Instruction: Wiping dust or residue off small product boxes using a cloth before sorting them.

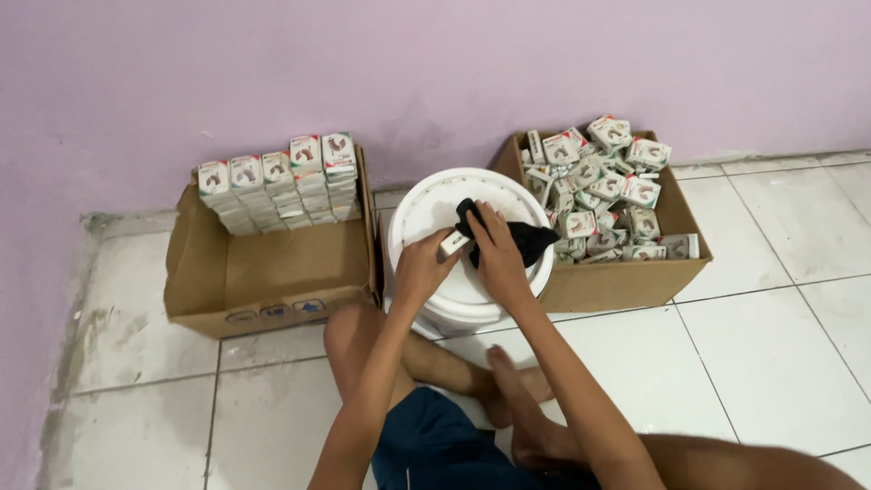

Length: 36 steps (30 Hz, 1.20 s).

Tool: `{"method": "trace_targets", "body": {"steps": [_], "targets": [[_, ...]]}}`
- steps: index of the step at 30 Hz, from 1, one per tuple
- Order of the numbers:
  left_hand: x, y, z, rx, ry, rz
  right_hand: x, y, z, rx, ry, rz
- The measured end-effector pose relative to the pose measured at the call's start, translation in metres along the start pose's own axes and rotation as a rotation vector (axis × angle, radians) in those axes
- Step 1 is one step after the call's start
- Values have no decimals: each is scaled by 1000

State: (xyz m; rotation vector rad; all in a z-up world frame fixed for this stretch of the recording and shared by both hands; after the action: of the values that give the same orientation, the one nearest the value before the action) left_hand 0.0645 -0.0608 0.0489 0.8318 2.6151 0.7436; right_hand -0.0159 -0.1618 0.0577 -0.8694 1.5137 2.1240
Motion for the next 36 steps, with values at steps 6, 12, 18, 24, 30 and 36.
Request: {"method": "trace_targets", "body": {"steps": [6, 12, 18, 24, 30, 36], "targets": [[-15, -12, 22, -28, 22, -34, -3, 0, 13, -114, 78, 107], [-25, -21, 41, -59, 59, -23, -6, -8, 3, -71, 56, 115], [-25, -26, 46, -47, 68, 19, -6, -10, 0, -52, 11, 143], [-21, -15, 24, -99, 35, 82, -7, -7, 2, -101, -28, 150], [-12, -5, -12, -89, -8, 86, 11, -4, -25, -12, -161, 13], [-21, -17, 14, -86, -7, 58, -1, 0, -1, -81, -42, 40]]}}
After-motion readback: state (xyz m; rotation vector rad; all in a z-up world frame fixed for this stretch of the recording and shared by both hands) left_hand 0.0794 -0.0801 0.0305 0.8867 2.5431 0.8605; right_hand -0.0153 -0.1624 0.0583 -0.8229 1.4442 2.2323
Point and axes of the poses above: each hand's wrist, its own x-axis away from the middle knuckle, its own y-axis out of the back of the hand, z = x × y, the point moved 10 cm from there along -x, towards the middle knuckle, and after that the axes turned 10 degrees about y, right-handed, at the moved point
